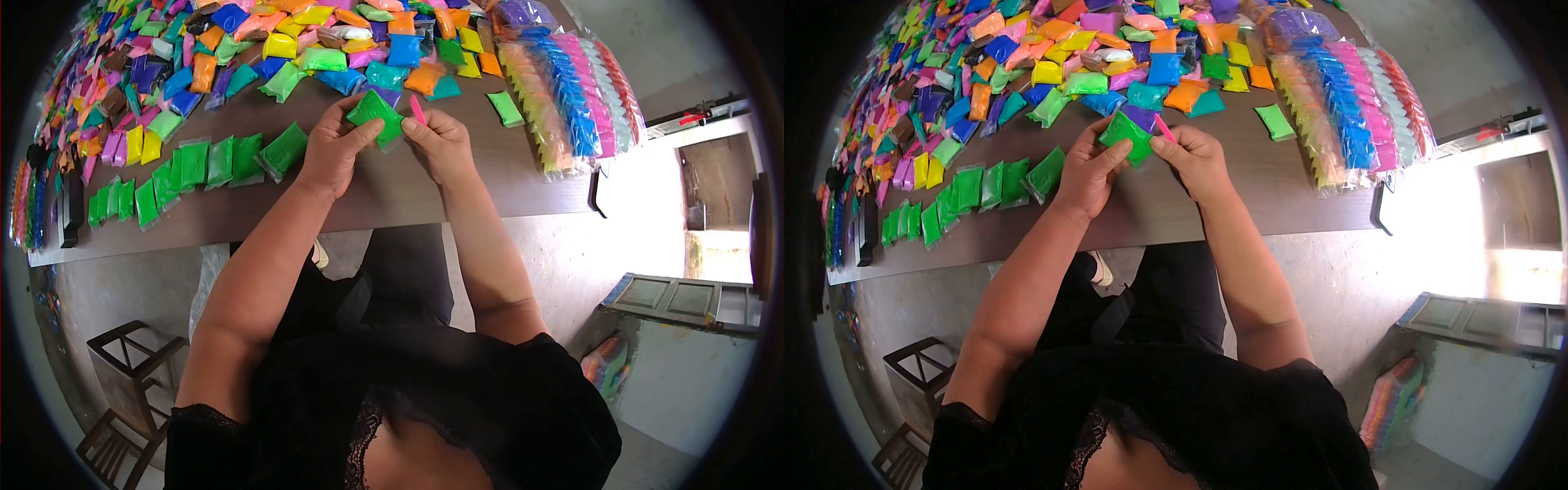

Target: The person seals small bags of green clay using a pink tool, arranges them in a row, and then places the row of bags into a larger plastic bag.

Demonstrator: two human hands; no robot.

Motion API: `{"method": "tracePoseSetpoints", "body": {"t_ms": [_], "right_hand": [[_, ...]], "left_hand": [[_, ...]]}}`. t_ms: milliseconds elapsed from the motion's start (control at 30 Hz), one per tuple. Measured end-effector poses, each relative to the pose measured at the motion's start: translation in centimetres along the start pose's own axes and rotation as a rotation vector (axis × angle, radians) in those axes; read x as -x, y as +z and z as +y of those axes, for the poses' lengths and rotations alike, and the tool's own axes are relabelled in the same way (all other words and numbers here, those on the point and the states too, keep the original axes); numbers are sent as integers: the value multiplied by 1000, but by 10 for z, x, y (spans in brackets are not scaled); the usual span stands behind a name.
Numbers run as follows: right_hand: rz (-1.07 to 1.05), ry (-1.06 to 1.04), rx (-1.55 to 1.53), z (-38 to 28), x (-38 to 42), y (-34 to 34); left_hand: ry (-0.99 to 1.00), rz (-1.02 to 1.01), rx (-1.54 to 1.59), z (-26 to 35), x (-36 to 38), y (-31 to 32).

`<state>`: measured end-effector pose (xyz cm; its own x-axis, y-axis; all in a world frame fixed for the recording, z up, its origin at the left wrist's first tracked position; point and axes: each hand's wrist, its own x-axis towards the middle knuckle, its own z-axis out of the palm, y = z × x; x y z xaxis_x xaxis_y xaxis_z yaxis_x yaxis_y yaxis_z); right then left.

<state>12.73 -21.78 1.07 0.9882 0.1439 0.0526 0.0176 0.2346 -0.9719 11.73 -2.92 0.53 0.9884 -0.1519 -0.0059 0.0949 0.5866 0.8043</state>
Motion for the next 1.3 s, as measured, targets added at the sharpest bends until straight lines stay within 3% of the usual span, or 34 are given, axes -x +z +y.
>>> {"method": "tracePoseSetpoints", "body": {"t_ms": [233,467,533,600,633,700,733,800,833,900,1000,1100,1300], "right_hand": [[-73,-166,269,0,0,3],[-68,-98,216,-2,-1,2],[-141,-213,387,0,-1,4],[-94,-122,209,0,1,8],[-42,-35,31,-2,0,9],[62,-5,-50,-8,-3,9],[167,42,-125,-10,-2,9],[207,-20,-171,-4,-7,9],[220,-14,-146,-6,-7,10],[239,-7,-130,-8,-6,11],[271,28,-114,-7,-5,10],[241,8,-188,-6,-9,8],[210,35,-188,-12,-8,12]], "left_hand": [[28,12,162,1,-2,-1],[-46,-61,335,11,-3,-1],[-35,-59,313,8,1,3],[24,-31,-80,10,10,9],[31,-34,-89,15,14,11],[247,-5,-689,24,20,12],[243,-13,-696,28,22,10],[865,-285,-1549,35,27,4],[857,-297,-1554,27,38,4],[612,-380,-1815,9,64,8],[468,-370,-1785,6,69,11],[591,-402,-1831,8,68,13],[491,-466,-1883,7,71,18]]}}
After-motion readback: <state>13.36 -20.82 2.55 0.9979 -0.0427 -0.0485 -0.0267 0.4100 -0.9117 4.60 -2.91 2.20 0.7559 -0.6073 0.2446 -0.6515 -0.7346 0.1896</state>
